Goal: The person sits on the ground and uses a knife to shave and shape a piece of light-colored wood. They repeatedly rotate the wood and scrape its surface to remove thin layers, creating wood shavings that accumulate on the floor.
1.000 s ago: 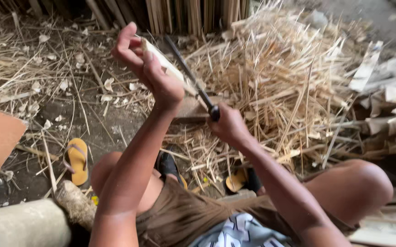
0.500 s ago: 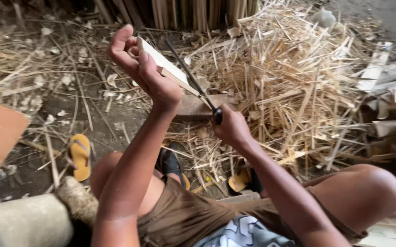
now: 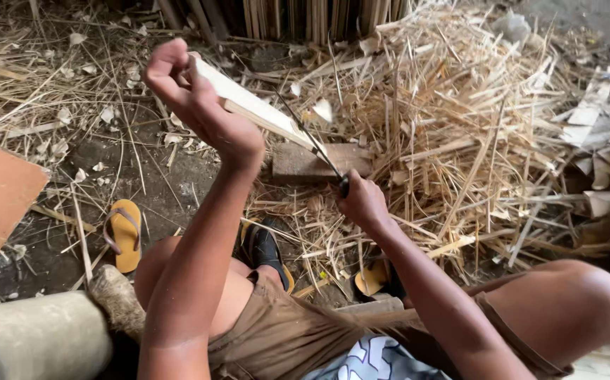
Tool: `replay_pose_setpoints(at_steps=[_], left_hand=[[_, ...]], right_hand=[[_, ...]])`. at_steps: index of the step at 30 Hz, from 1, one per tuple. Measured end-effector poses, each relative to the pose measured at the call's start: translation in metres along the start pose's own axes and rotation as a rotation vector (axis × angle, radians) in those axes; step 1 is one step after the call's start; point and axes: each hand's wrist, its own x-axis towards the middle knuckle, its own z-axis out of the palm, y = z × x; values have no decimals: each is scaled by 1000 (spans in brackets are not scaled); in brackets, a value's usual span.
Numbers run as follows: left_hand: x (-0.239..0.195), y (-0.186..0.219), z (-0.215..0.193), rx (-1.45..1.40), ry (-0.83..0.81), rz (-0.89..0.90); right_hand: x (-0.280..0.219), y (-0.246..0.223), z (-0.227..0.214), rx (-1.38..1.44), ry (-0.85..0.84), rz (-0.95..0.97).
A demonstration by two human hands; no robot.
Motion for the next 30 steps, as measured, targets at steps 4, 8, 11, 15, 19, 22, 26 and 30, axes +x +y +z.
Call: replay_pose_setpoints(at_steps=[4,8,11,15,19,22,26,30], left_hand=[[0,7,-14,19,-34,18],[-9,25,-7,-46,-76,26],[-9,34,0,-107,-112,-21],[-8,41,7,-147,-137,33],[-2,41,5,-134,-118,8],[9,40,-5,-155,-183,-55],[30,31,-17,-339,-146,-227],[17,38,-7,-236,-192,-199]], right_hand=[[-14,-16,-19,-25,-114,-44],[-44,-49,-49,268,-110,-18],[-51,-73,-78,596,-178,30],[-62,-70,-51,415,176,-322],[3,24,57,135,-56,111],[18,108,122,-87,-99,232],[15,129,131,205,-209,317],[2,77,61,402,-150,331]])
